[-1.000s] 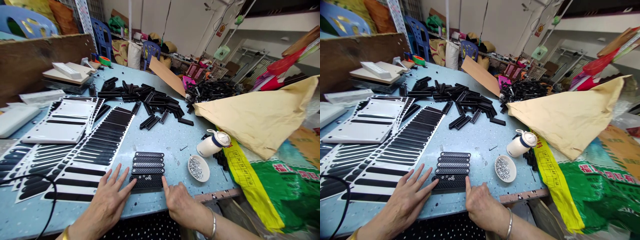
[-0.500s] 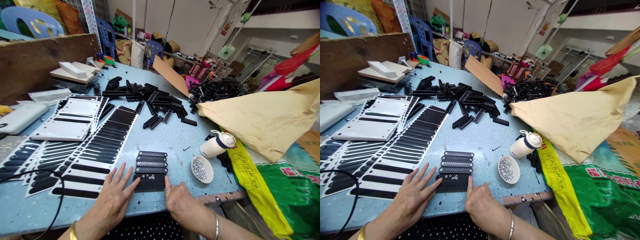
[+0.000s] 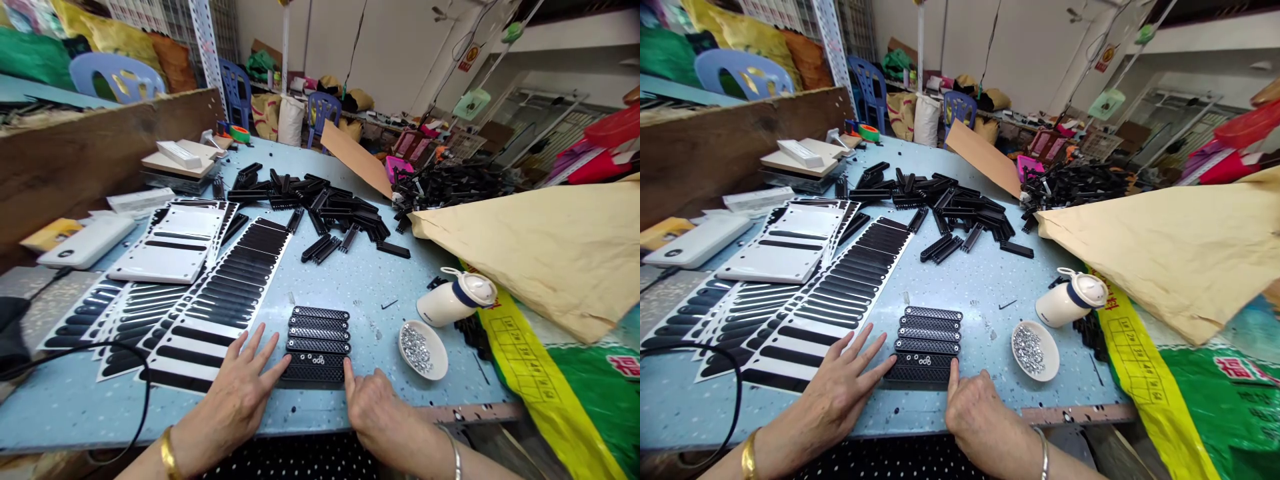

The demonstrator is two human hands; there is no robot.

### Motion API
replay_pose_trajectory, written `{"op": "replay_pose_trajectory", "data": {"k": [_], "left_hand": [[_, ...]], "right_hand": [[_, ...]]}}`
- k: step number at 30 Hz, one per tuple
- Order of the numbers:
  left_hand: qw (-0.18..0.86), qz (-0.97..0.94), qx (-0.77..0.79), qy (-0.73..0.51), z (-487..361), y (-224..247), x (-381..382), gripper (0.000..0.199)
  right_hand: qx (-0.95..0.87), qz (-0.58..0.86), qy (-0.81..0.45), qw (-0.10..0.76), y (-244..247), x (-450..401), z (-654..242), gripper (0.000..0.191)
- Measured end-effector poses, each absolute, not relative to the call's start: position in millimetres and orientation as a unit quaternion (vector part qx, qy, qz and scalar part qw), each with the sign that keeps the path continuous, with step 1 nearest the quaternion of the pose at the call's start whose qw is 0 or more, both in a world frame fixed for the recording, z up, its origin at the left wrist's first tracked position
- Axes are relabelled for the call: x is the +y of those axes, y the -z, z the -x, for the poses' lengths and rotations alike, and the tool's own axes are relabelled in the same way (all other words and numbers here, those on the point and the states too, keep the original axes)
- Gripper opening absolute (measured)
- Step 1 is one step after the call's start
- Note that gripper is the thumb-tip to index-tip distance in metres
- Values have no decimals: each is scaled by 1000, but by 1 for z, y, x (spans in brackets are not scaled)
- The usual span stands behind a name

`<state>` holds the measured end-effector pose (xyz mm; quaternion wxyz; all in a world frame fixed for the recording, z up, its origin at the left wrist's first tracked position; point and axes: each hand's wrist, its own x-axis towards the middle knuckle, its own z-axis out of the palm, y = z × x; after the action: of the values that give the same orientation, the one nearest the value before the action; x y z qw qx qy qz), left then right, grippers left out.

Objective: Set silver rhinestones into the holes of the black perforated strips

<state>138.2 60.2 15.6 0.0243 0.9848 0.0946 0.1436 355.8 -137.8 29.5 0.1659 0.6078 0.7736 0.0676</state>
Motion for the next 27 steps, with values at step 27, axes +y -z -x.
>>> {"op": "replay_pose_trajectory", "data": {"k": [27], "left_hand": [[93,-994,43,39,-157,-48,67,56]], "right_hand": [[710,-704,3,-15,6,-143,-359,77]]}}
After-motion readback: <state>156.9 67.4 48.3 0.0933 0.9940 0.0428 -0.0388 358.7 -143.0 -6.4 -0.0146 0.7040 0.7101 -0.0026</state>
